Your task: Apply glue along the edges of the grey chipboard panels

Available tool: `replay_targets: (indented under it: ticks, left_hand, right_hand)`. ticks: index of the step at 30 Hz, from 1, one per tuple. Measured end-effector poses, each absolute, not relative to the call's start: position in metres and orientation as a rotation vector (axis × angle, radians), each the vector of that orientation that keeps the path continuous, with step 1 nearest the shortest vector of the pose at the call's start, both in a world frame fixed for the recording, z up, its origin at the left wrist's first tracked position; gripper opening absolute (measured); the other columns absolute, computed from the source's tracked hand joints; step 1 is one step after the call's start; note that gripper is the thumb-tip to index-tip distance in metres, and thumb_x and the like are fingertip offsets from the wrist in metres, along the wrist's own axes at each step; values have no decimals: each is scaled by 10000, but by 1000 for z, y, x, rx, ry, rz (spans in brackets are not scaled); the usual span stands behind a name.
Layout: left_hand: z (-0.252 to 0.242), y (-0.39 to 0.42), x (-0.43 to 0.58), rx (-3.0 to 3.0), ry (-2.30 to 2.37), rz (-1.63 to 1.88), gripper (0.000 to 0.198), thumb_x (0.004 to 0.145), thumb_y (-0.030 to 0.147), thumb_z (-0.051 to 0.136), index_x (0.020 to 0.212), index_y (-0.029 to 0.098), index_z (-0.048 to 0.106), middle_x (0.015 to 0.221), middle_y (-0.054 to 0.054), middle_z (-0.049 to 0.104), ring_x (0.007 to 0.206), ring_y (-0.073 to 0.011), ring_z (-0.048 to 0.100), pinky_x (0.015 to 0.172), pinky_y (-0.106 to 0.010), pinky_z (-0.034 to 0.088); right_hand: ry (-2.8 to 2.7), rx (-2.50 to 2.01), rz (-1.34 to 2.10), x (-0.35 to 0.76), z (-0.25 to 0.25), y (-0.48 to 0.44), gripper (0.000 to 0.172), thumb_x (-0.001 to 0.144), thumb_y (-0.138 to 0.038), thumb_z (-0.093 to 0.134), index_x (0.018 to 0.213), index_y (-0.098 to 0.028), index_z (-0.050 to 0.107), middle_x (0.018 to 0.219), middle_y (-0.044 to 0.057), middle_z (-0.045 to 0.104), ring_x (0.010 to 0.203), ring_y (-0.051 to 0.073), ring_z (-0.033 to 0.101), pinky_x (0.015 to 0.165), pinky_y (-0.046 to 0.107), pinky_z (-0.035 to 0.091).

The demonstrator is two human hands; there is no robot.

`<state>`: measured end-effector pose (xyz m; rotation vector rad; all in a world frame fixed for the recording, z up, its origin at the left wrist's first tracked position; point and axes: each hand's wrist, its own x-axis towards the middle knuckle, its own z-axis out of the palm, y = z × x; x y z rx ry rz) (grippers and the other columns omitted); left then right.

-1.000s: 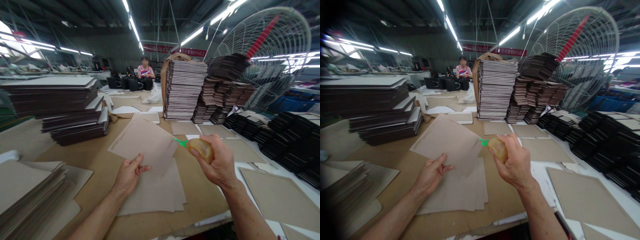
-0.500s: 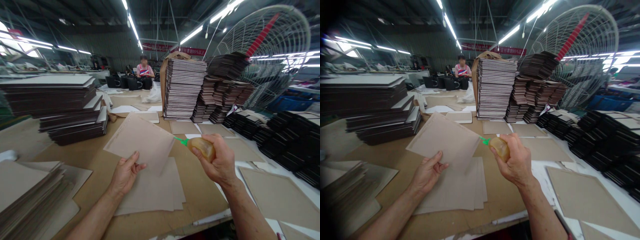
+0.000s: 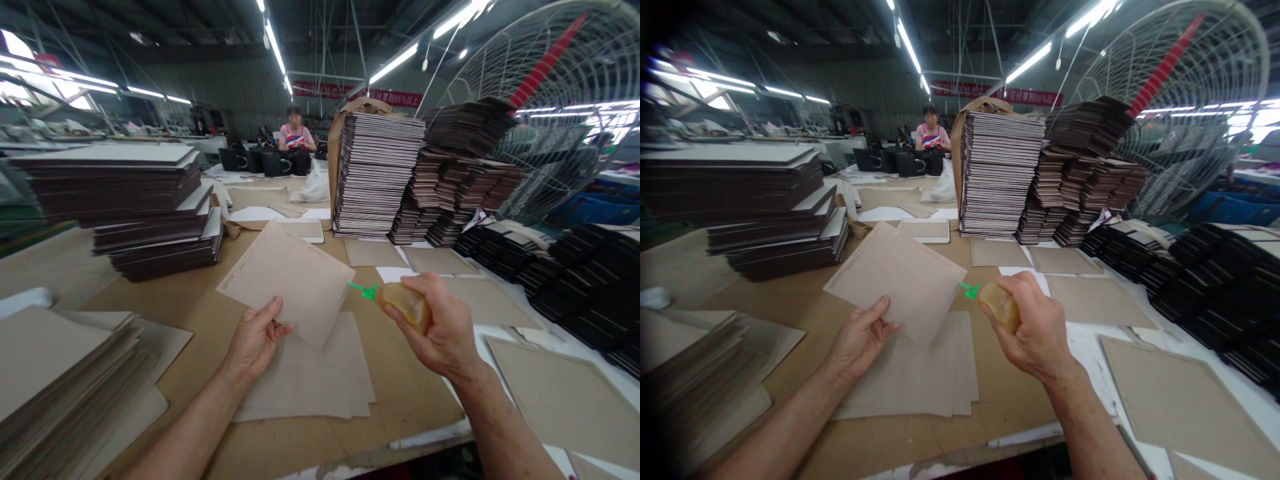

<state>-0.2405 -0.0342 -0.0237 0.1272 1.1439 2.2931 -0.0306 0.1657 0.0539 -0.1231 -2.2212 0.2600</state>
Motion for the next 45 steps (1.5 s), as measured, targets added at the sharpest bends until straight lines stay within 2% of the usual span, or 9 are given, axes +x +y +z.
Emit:
replay_targets:
  ticks: [4,11,16,20,25,29,32,38,45]
  left_hand:
    - [-24,-34,-242,132,1179,2279,317,630,225,841,513,115,567,428,90,441,360,-27,410,484,-257,609]
    - [-22,-34,-242,122,1185,2294,245,617,210,844,615,105,624,557,65,556,392,-26,443,471,-253,606]
    - [-21,-35,-242,141,1165,2284,231,629,193,836,754,103,663,711,28,639,500,-64,545,459,-253,606]
    - [-21,-35,-242,121,1161,2295,225,628,184,836,689,100,636,624,55,593,434,-36,482,462,-250,605]
    - [-23,-35,-243,121,1161,2292,221,636,193,832,726,103,651,597,55,586,395,-34,455,457,-247,595]
    - [-24,-35,-245,100,1154,2325,229,641,195,831,656,107,620,508,85,504,376,-27,428,483,-250,606]
    - [-22,-35,-246,92,1144,2338,238,627,188,838,667,100,620,570,67,554,422,-37,476,483,-253,611]
    - [-17,-34,-244,73,1131,2359,245,618,173,838,724,100,629,669,44,612,497,-64,545,470,-251,610]
    - [-20,-35,-246,72,1114,2361,231,640,165,823,719,106,615,616,53,601,427,-47,494,465,-247,605]
  right_hand:
    - [-2285,-59,317,-29,52,162,425,821,-304,662,1197,-221,482,989,61,556,827,195,573,664,304,465]
    - [-2354,-5,348,-28,54,161,407,820,-290,664,1181,-207,494,968,56,549,800,182,558,657,305,452]
    - [-2213,-56,268,-30,55,164,448,795,-287,700,1181,-202,490,996,59,551,861,187,558,686,297,454]
    - [-2374,19,362,-28,51,157,427,814,-280,675,1189,-204,484,996,61,551,849,188,561,681,308,456]
    - [-2315,-4,334,-26,48,153,454,805,-270,682,1203,-200,474,1015,72,553,869,199,564,690,313,458]
    - [-2399,56,366,-26,38,147,457,799,-239,665,1209,-191,470,1023,80,549,862,205,563,671,313,451]
    - [-2494,168,433,-24,29,140,462,802,-199,627,1230,-181,456,1046,89,543,858,202,560,655,308,447]
    - [-2377,81,408,-28,29,140,445,810,-224,660,1210,-177,473,1032,83,541,872,191,554,669,299,449]
    - [-2348,71,423,-31,28,136,464,807,-224,668,1224,-185,467,1034,84,545,881,196,553,659,302,449]
